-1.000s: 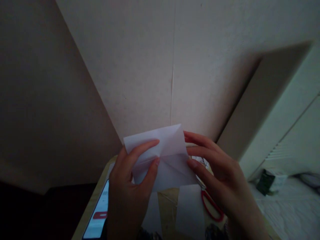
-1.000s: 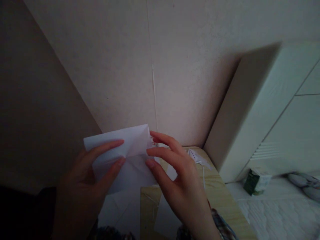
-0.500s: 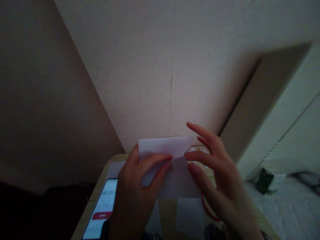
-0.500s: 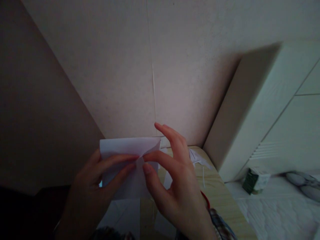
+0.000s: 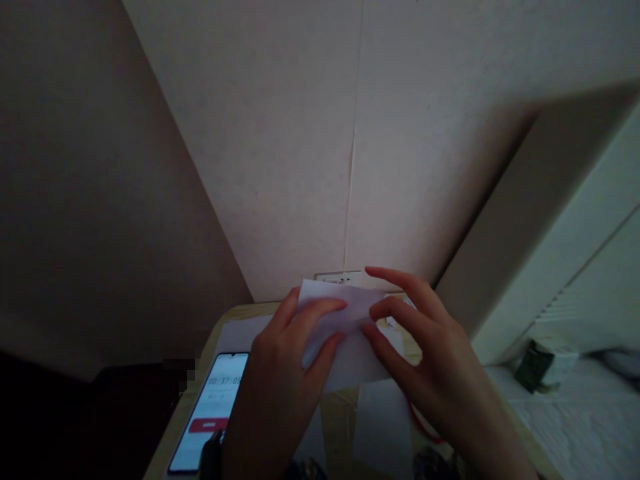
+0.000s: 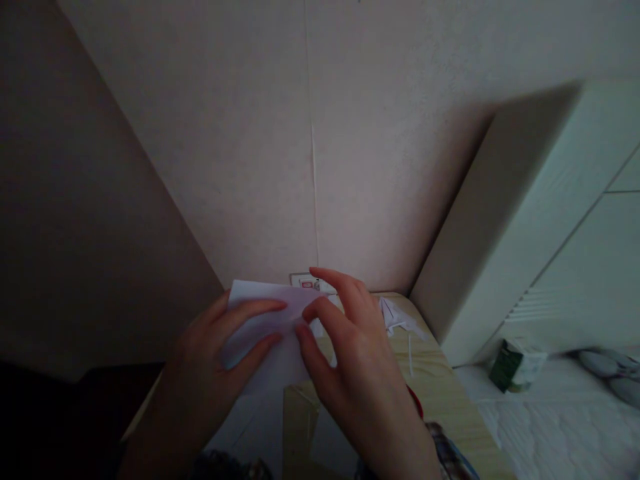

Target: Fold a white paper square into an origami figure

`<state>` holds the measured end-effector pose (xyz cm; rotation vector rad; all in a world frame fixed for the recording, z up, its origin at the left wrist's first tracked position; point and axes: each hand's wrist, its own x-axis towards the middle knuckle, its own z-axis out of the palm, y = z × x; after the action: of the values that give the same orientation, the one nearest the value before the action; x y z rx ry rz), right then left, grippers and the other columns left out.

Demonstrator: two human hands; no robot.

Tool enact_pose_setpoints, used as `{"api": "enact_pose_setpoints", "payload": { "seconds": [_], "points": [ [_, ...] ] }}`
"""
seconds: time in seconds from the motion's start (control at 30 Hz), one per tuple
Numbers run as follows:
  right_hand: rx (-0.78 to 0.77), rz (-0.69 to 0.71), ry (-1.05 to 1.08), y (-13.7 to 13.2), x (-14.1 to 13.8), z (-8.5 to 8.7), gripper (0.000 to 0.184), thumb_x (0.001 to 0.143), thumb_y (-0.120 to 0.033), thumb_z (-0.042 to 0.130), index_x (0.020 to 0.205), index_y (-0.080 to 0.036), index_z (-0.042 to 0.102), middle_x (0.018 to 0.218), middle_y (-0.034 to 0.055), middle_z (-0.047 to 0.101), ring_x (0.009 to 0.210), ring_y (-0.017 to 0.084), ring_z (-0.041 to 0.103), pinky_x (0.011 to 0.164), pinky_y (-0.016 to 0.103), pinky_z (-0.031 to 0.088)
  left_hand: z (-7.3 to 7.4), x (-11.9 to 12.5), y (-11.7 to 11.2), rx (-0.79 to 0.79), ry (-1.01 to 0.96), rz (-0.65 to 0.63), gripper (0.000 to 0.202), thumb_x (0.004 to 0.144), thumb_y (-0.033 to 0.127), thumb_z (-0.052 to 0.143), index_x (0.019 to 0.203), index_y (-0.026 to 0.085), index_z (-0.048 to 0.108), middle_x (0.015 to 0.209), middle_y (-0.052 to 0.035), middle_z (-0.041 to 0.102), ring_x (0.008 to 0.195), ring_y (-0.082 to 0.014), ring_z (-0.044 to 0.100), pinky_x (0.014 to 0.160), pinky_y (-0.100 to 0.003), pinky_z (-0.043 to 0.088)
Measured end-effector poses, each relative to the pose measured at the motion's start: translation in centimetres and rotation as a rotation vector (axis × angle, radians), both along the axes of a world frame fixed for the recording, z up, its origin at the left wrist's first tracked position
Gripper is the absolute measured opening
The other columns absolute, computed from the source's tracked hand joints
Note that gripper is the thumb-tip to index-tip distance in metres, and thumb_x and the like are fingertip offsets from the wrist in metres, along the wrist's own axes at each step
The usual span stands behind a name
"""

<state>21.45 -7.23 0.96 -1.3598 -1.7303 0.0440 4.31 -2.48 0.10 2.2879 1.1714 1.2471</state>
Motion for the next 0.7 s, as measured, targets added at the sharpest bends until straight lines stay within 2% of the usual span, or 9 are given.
{"api": "enact_pose_setpoints", "payload": {
  "seconds": [0.17, 0.3, 0.4, 0.47, 0.53, 0.63, 0.7],
  "points": [
    [-0.022, 0.010, 0.047, 0.4, 0.5, -0.2, 0.010, 0.096, -0.017, 0.058, 0.089, -0.024, 0.059, 0.127, 0.0098, 0.071, 0.113, 0.028, 0.068, 0.093, 0.049, 0.055, 0.4, -0.6, -0.1, -0.016, 0.064, -0.034, 0.033, 0.092, 0.010, 0.055, 0.116, 0.026, 0.073, 0.117, -0.0083, 0.075, 0.104, -0.0283, 0.074, 0.091, -0.047, 0.062],
    [-0.022, 0.086, 0.092, 0.4, 0.8, 0.0, 0.012, 0.094, -0.014, 0.060, 0.089, -0.025, 0.061, 0.111, 0.0025, 0.073, 0.101, 0.019, 0.070, 0.086, 0.033, 0.055, 0.5, -0.8, -0.5, -0.087, -0.036, -0.062, 0.025, 0.089, 0.010, 0.055, 0.104, 0.028, 0.063, 0.110, -0.0030, 0.073, 0.106, -0.0267, 0.071, 0.095, -0.047, 0.058],
    [-0.006, 0.105, 0.159, 0.5, 1.0, 0.1, 0.014, 0.092, -0.013, 0.064, 0.085, -0.024, 0.063, 0.098, -0.0010, 0.070, 0.092, 0.014, 0.068, 0.081, 0.024, 0.053, 0.6, -0.7, -1.0, -0.199, -0.228, -0.046, 0.024, 0.088, 0.010, 0.057, 0.102, 0.029, 0.057, 0.134, -0.0025, 0.067, 0.122, -0.0270, 0.065, 0.105, -0.048, 0.053],
    [0.018, 0.102, 0.210, 0.5, 1.1, 0.1, 0.013, 0.091, -0.013, 0.066, 0.083, -0.024, 0.065, 0.093, -0.0020, 0.068, 0.088, 0.012, 0.066, 0.080, 0.022, 0.051, 0.7, -0.6, -1.5, -0.292, -0.357, -0.038, 0.026, 0.090, 0.017, 0.064, 0.112, 0.031, 0.059, 0.149, -0.0022, 0.060, 0.121, -0.0276, 0.068, 0.099, -0.045, 0.058],
    [0.056, 0.079, 0.278, 0.6, 1.2, 0.1, 0.013, 0.090, -0.015, 0.067, 0.081, -0.024, 0.066, 0.089, -0.0023, 0.068, 0.085, 0.012, 0.065, 0.078, 0.023, 0.051, 0.9, -0.6, -1.9, -0.379, -0.494, -0.050, 0.041, 0.090, 0.029, 0.073, 0.128, 0.035, 0.059, 0.157, -0.0007, 0.056, 0.111, -0.0255, 0.074, 0.086, -0.037, 0.064],
    [0.072, 0.042, 0.429, 0.5, 1.2, 0.1, 0.010, 0.090, -0.019, 0.068, 0.081, -0.025, 0.066, 0.083, -0.0021, 0.066, 0.076, 0.014, 0.063, 0.062, 0.023, 0.049, 1.5, -0.6, -2.2, -0.421, -0.724, -0.223, 0.072, 0.083, 0.046, 0.083, 0.147, 0.045, 0.050, 0.163, 0.0025, 0.051, 0.113, -0.0271, 0.075, 0.076, -0.031, 0.066],
    [0.047, 0.023, 0.549, 0.4, 0.9, 0.0, 0.008, 0.092, -0.024, 0.069, 0.084, -0.026, 0.066, 0.082, -0.0019, 0.066, 0.067, 0.013, 0.061, 0.049, 0.023, 0.043, 1.8, -0.5, -2.3, -0.454, -0.813, -0.323, 0.075, 0.082, 0.053, 0.083, 0.148, 0.046, 0.050, 0.159, 0.0013, 0.057, 0.121, -0.0323, 0.072, 0.078, -0.034, 0.066]
  ]
}}
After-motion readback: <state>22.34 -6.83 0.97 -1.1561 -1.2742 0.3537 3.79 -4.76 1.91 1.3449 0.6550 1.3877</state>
